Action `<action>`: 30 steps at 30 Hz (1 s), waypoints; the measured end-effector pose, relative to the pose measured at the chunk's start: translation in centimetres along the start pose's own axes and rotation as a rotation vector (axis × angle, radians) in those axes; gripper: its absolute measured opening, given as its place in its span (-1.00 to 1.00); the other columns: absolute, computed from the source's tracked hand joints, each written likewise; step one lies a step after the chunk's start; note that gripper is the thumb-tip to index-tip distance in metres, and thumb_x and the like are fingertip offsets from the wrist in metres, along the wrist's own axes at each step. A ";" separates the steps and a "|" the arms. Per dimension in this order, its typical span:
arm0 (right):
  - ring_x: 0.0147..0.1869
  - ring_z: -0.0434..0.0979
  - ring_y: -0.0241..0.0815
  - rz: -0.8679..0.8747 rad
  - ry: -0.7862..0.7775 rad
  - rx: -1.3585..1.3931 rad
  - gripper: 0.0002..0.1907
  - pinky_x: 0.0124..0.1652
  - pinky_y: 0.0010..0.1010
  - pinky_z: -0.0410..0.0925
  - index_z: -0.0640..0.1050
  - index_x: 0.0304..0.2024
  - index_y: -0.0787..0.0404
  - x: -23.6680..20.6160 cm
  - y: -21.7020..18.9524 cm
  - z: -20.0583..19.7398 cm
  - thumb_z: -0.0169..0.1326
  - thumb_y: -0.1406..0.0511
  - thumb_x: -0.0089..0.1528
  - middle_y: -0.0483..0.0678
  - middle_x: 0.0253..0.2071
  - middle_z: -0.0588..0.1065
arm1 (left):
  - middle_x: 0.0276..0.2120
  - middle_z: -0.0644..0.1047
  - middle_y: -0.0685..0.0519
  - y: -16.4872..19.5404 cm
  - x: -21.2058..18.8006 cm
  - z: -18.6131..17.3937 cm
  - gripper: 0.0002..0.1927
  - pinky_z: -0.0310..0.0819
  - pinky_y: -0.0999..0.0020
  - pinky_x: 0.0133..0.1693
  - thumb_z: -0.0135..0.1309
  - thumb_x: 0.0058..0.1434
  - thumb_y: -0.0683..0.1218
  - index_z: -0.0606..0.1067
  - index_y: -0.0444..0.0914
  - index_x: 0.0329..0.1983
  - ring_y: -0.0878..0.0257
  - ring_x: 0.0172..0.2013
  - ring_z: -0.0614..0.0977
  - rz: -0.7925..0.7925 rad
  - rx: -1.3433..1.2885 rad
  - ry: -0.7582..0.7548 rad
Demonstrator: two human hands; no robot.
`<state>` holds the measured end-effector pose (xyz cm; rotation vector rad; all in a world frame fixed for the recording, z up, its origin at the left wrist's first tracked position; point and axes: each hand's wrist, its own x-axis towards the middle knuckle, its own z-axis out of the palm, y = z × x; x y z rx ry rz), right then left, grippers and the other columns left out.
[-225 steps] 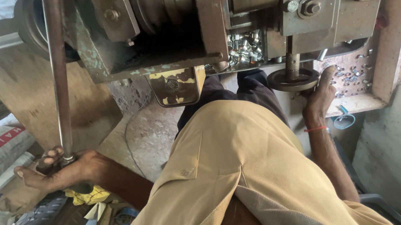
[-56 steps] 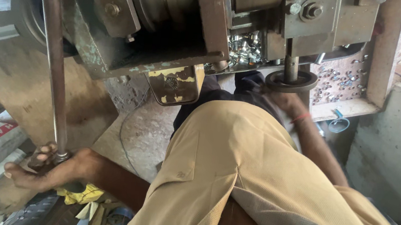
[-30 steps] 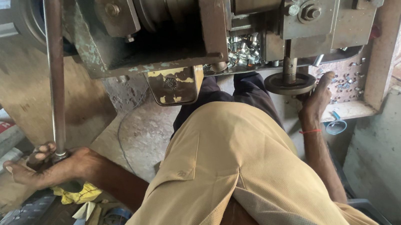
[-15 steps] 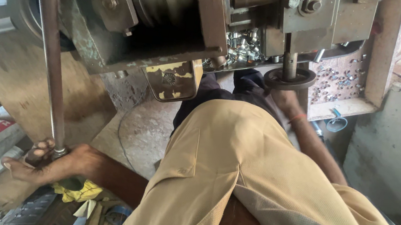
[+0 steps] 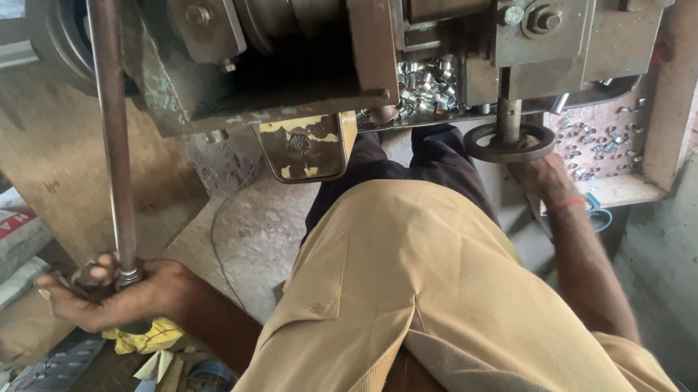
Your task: The person operates a manual metal press in a workshop, repeatedly placing small metal pieces into the press and actuating the lever to shape them. The person handles the metal pieces one at a time and collects the finished parts in a tray.
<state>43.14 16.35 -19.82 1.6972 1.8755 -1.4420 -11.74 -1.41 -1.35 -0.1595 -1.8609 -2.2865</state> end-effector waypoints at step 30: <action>-0.53 0.39 -0.34 0.303 0.722 0.991 -0.08 -0.51 -0.49 0.34 0.65 -0.28 0.41 -3.7 0.8 1.9 -0.27 -0.29 0.42 -0.10 -0.57 0.41 | -0.48 0.33 0.10 -1.0 2.3 0.4 -0.39 0.31 0.42 -0.49 0.07 0.32 0.15 0.48 -0.43 0.20 0.29 -0.52 0.46 0.059 0.126 0.114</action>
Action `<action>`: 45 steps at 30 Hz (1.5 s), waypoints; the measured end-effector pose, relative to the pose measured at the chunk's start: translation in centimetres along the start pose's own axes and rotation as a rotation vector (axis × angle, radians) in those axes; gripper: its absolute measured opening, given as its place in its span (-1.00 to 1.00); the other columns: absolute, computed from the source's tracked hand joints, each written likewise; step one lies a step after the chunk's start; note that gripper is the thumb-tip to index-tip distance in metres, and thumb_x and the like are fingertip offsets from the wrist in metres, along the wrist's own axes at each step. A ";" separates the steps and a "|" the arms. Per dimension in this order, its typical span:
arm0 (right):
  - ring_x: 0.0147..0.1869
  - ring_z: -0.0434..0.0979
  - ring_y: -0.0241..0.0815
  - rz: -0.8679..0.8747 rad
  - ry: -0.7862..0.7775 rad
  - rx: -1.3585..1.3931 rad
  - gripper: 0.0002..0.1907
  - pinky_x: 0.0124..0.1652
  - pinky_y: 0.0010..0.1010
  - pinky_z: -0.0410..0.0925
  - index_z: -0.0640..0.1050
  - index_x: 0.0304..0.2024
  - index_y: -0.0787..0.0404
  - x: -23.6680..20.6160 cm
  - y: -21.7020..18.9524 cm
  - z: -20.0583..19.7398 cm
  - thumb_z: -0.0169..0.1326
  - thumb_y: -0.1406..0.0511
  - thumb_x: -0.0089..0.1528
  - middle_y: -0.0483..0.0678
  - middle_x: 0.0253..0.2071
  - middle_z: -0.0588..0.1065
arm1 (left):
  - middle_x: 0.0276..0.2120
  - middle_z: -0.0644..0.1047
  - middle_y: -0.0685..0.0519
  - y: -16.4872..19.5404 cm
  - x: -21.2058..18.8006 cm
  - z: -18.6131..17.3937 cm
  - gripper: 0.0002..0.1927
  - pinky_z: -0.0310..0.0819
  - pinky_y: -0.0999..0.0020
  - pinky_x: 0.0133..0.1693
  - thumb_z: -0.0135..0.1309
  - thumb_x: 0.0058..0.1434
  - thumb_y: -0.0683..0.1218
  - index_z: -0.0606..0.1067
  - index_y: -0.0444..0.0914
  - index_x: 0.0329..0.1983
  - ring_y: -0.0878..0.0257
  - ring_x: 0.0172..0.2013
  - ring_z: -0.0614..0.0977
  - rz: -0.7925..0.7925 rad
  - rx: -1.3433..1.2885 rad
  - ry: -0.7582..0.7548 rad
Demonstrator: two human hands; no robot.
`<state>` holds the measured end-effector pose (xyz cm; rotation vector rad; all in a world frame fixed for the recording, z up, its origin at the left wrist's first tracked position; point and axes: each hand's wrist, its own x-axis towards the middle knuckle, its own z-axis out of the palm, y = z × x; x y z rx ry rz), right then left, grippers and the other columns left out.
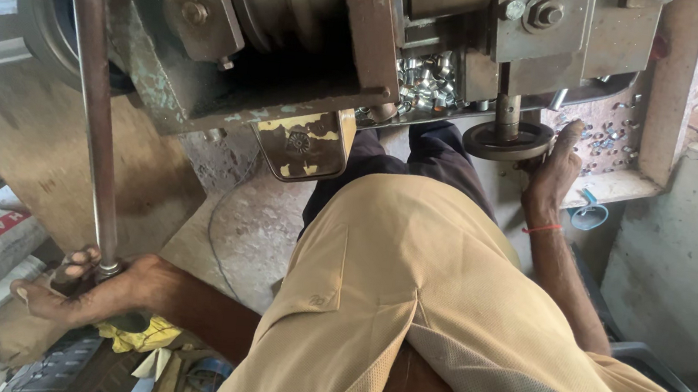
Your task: The person operates a manual metal press in a workshop, repeatedly placing small metal pieces into the press and actuating the lever to shape them. The person handles the metal pieces one at a time and collects the finished parts in a tray.
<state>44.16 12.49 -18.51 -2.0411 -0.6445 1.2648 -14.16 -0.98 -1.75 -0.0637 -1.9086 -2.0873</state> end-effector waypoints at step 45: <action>-0.04 0.66 -0.03 0.274 -0.476 -0.230 -0.73 0.02 -0.25 0.54 0.58 -0.03 0.30 -1.3 -2.5 0.2 -0.07 0.34 0.32 0.15 -0.09 0.63 | -0.42 0.39 0.08 0.8 -0.2 0.9 -0.46 0.35 0.36 -0.49 0.12 0.26 0.16 0.53 -0.37 0.06 0.27 -0.50 0.49 -0.038 -0.010 0.010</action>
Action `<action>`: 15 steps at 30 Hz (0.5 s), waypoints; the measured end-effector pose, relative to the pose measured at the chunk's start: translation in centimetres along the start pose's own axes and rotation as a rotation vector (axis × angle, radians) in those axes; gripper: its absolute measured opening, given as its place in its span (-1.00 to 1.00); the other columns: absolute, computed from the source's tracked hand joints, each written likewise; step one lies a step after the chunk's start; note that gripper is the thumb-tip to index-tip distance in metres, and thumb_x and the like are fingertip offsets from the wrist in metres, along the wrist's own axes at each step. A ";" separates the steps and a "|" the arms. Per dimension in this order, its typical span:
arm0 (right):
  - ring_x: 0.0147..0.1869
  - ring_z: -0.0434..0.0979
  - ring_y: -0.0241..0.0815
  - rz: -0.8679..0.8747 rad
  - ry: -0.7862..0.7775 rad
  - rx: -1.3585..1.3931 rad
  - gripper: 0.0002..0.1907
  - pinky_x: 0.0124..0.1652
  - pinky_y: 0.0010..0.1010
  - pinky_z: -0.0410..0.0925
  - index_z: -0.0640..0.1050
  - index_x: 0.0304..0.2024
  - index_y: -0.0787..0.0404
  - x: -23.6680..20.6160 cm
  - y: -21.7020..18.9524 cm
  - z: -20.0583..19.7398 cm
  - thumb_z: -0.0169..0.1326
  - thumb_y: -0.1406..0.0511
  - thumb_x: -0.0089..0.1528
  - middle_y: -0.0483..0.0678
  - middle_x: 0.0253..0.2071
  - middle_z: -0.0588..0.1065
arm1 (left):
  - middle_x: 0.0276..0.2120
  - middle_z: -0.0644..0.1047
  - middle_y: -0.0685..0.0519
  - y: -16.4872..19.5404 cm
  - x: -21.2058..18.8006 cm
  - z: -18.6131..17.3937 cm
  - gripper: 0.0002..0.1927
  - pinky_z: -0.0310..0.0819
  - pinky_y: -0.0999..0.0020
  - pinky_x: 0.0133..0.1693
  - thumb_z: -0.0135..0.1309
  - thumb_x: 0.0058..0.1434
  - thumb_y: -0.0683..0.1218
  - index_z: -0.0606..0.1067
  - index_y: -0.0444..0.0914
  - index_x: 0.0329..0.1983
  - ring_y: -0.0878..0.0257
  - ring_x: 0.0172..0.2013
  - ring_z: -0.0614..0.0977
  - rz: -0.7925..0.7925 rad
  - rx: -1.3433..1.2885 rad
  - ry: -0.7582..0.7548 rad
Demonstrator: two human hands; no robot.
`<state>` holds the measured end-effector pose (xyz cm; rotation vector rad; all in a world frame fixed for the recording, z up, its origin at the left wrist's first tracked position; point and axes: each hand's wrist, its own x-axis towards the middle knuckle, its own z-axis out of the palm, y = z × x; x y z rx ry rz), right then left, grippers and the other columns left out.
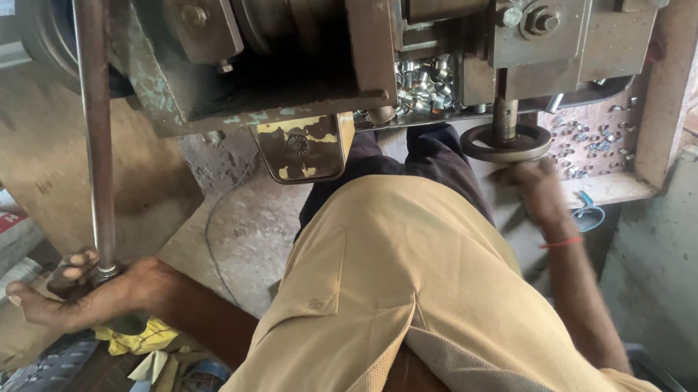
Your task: The person operates a manual metal press in a workshop, repeatedly placing small metal pieces into the press and actuating the lever to shape them. The person handles the metal pieces one at a time and collects the finished parts in a tray.
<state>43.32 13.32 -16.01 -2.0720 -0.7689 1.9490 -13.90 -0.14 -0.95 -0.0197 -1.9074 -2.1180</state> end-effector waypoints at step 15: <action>-0.46 0.49 -0.30 -0.242 0.472 0.154 -0.11 -0.45 -0.44 0.40 0.68 -0.07 0.37 0.1 2.9 0.1 -0.30 -0.27 0.41 -0.02 -0.42 0.59 | -0.50 0.31 0.10 0.4 -0.5 0.0 -0.47 0.33 0.38 -0.49 0.08 0.31 0.13 0.50 -0.40 0.10 0.28 -0.52 0.45 0.017 0.008 0.012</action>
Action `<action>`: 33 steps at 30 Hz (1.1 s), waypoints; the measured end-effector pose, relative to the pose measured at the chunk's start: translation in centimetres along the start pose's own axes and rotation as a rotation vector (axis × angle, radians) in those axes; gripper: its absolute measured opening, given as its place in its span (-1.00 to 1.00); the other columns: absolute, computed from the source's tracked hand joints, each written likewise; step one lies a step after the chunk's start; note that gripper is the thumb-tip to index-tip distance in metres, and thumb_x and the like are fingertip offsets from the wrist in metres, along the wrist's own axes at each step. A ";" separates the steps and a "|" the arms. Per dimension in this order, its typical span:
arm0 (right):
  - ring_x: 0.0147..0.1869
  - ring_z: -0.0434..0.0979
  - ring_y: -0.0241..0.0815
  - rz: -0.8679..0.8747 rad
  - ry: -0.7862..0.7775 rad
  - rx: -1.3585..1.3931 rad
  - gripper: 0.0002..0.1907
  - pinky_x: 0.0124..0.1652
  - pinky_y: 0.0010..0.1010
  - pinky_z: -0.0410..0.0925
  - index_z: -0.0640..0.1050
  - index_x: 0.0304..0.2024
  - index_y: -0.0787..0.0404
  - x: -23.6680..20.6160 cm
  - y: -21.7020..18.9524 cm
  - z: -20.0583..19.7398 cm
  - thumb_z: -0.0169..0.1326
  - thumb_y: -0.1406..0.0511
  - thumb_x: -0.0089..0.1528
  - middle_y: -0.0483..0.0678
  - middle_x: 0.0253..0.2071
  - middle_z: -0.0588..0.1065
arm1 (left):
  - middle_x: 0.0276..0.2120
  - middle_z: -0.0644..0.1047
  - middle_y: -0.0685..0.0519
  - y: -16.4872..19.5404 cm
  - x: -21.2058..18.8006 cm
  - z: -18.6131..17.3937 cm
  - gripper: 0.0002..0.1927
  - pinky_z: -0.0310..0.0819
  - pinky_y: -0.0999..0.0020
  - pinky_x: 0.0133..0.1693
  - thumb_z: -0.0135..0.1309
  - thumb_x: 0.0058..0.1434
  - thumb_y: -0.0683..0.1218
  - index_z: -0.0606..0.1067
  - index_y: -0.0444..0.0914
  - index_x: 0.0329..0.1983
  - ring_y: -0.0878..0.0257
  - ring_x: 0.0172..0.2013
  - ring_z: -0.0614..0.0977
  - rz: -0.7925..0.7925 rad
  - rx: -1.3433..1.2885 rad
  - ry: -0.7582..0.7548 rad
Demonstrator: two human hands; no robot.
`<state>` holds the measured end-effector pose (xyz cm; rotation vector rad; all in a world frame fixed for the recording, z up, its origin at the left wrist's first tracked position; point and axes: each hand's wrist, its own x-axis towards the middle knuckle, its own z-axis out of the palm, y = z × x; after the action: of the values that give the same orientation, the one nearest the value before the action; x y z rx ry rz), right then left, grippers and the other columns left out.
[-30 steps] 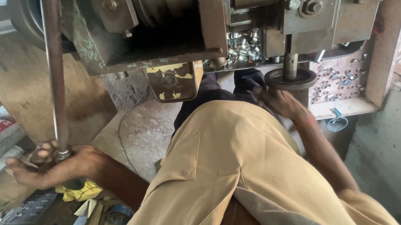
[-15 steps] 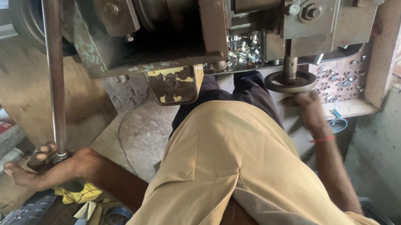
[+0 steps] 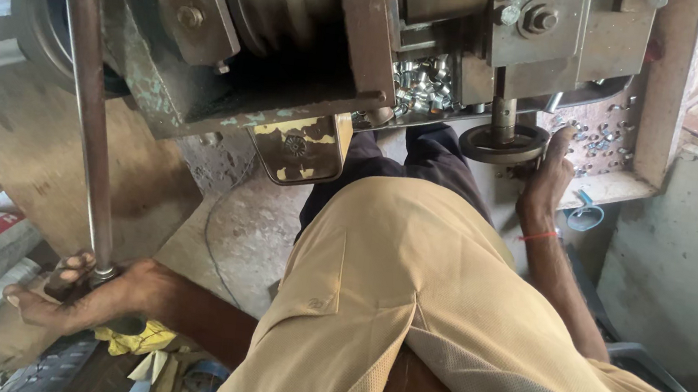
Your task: The person operates a manual metal press in a workshop, repeatedly placing small metal pieces into the press and actuating the lever to shape them. The person handles the metal pieces one at a time and collects the finished parts in a tray.
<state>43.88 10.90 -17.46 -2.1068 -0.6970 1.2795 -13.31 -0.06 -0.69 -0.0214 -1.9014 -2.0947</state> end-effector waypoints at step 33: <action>-0.02 0.59 -0.03 -0.372 -0.838 -0.788 -0.65 -0.20 -0.09 0.50 0.52 0.07 0.19 0.8 -2.4 2.4 -0.13 0.17 0.37 0.06 -0.06 0.59 | -0.24 0.58 0.08 0.1 -1.7 -1.5 -0.49 0.37 0.48 -0.43 0.03 0.34 0.13 0.46 -0.38 0.11 0.38 -0.46 0.46 0.013 -0.109 -0.274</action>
<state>41.72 13.59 -17.22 -1.7177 -2.1210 1.8420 -11.32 -1.19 -1.15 -0.3610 -1.9225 -2.2826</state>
